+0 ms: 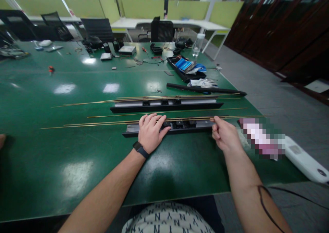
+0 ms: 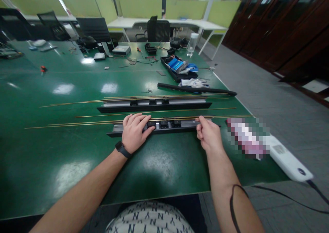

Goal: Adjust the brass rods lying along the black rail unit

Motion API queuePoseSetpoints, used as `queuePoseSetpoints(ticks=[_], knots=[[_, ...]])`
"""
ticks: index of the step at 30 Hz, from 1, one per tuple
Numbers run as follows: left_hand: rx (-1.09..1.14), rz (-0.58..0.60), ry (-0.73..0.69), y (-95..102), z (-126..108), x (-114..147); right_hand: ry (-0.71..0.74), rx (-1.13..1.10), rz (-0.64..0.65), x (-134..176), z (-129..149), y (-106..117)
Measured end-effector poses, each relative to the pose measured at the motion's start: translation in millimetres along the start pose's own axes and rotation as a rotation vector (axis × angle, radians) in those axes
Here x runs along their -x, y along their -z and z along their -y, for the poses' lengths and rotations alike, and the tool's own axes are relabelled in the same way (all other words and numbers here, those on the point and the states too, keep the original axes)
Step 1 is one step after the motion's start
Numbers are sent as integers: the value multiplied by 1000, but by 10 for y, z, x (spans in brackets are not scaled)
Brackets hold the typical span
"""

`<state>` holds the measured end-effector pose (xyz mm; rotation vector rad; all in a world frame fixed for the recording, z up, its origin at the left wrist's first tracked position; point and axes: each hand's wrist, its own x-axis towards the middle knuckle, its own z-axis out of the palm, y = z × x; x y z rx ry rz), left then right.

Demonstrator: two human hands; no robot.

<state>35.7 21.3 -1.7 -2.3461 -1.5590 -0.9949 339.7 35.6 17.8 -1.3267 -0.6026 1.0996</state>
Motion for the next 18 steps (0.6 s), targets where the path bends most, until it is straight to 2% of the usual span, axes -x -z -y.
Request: queuePoseSetpoints(ticks=[3, 11, 13, 18], knots=[[1, 5, -1, -3, 2, 0, 2, -14, 10, -3, 0, 7], [-5, 11, 1, 4, -11, -5, 13, -48, -82, -48, 26, 49], [-8, 5, 2, 0, -8, -3, 10, -35, -46, -28, 14, 26], [-1, 6, 5, 3, -8, -9, -49, 12, 145, 42, -41, -80]])
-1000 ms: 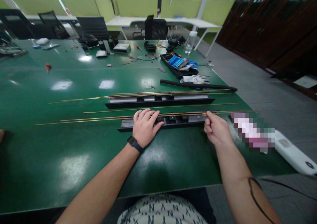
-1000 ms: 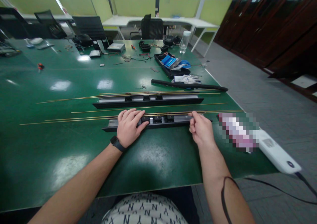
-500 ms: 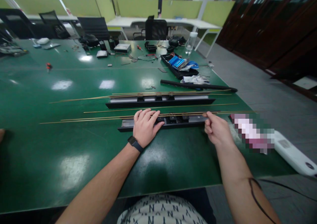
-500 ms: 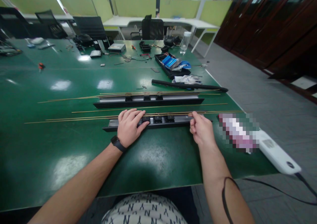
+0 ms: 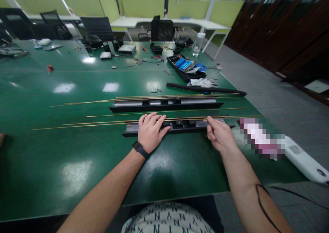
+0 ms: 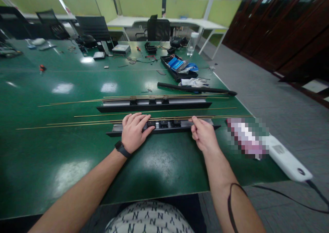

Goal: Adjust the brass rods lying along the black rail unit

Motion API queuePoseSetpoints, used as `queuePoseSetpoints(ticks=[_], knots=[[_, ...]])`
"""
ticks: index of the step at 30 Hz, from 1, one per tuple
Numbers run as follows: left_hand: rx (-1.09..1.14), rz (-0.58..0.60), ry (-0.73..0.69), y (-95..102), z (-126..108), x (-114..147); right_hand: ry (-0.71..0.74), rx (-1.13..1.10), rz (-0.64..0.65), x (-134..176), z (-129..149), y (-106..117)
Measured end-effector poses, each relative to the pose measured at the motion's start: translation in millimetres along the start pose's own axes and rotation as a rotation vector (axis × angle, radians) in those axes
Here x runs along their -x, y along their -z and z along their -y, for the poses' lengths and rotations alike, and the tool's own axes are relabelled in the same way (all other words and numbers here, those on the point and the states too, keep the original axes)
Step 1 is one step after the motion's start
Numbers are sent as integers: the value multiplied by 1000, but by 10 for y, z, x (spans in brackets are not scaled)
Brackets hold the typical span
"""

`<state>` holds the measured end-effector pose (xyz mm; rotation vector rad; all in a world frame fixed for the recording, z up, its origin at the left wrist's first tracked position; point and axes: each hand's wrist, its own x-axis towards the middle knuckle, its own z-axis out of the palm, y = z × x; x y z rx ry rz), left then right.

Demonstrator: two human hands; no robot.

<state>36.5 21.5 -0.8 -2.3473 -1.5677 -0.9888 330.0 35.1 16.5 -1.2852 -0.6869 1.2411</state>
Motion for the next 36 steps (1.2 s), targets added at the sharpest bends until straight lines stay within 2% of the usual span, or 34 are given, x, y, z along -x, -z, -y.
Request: queuePoseSetpoints(ticks=[3, 9, 15, 20, 26, 32, 36], knots=[[0, 2, 2, 9, -5, -6, -8, 5, 18, 0, -12, -18], [4, 0, 3, 12, -7, -4, 3, -45, -34, -10, 5, 19], [-5, -5, -5, -4, 0, 8, -34, -12, 72, 18, -6, -14], [-4, 4, -2, 2, -4, 3, -1, -56, 8, 15, -10, -18], [-10, -5, 1, 14, -14, -11, -22, -3, 104, 46, -60, -109], [-5, -9, -9, 4, -6, -1, 4, -66, 6, 36, -44, -85], [-4, -6, -3, 6, -4, 2, -2, -29, 55, 54, -54, -106]])
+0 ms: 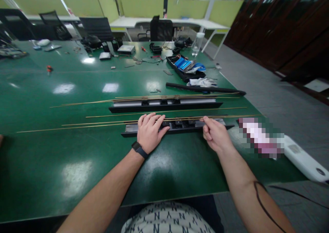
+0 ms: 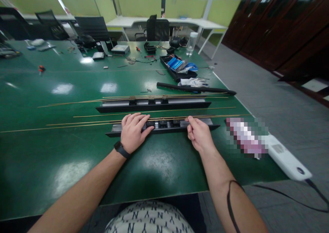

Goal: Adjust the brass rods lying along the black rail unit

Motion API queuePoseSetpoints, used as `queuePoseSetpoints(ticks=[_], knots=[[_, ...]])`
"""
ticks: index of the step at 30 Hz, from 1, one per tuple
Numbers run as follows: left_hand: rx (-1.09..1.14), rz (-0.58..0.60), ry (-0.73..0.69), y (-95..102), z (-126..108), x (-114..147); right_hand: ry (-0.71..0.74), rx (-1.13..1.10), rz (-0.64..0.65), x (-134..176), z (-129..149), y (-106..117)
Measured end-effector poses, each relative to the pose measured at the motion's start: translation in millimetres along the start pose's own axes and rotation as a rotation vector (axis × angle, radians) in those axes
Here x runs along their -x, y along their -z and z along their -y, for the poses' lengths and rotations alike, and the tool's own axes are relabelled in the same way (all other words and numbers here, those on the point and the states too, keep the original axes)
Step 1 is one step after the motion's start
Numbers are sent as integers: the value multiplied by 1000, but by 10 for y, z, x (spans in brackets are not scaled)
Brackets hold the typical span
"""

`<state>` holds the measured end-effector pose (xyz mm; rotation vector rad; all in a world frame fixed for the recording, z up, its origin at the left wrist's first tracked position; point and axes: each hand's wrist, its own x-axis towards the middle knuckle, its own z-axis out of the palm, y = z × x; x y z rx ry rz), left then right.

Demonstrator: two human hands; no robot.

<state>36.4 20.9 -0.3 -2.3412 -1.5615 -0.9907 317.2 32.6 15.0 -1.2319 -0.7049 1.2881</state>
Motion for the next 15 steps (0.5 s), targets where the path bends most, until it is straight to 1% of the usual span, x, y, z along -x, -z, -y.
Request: queuePoseSetpoints(ticks=[3, 7, 8, 13, 15], knots=[[0, 4, 4, 1, 3, -1, -21, 14, 26, -5, -9, 1], [-3, -3, -6, 5, 2, -5, 7, -37, -59, -23, 2, 31], [-5, -5, -8, 6, 0, -6, 14, -39, -64, -22, 5, 32], [-17, 3, -2, 1, -2, -4, -25, 20, 30, 4, 3, 2], [-14, 4, -1, -5, 2, -2, -31, 15, 22, 0, 2, 4]])
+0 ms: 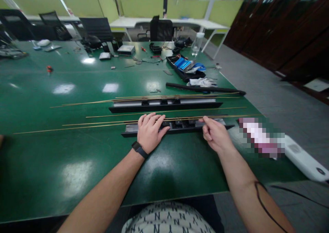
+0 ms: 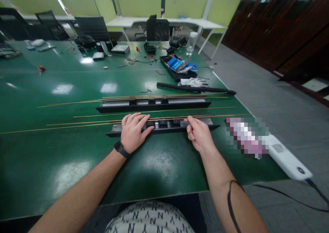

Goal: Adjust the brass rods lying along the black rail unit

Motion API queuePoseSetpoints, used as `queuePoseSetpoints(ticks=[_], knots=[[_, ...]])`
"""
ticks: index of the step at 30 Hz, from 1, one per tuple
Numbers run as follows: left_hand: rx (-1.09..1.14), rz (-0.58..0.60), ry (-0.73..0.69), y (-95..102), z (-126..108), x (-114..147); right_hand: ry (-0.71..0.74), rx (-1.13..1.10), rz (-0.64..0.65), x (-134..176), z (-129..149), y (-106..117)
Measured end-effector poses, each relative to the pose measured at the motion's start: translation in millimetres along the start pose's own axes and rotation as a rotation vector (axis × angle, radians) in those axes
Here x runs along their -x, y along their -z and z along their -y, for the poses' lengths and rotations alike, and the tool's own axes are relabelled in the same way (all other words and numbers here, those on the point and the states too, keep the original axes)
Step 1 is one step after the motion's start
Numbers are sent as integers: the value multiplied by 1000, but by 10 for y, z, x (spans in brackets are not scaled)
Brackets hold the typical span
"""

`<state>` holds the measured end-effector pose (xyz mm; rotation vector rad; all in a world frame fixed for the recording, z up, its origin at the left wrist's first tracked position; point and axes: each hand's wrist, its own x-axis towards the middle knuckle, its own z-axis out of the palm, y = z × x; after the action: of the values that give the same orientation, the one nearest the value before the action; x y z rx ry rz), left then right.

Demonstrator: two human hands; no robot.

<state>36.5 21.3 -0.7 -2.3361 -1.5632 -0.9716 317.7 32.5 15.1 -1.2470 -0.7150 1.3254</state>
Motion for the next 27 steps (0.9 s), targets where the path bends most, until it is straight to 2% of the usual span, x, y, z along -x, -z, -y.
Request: queuePoseSetpoints(ticks=[4, 9, 15, 22, 27], knots=[[7, -4, -3, -10, 6, 5, 35, -46, -59, -17, 4, 21], [5, -11, -6, -8, 0, 4, 16, -1, 12, -15, -11, 12], [6, -13, -12, -1, 0, -1, 26, -30, -16, -35, -19, 37], [13, -7, 1, 4, 5, 5, 5, 10, 38, -32, -25, 24], [6, -6, -3, -5, 7, 1, 32, -30, -23, -62, -46, 30]])
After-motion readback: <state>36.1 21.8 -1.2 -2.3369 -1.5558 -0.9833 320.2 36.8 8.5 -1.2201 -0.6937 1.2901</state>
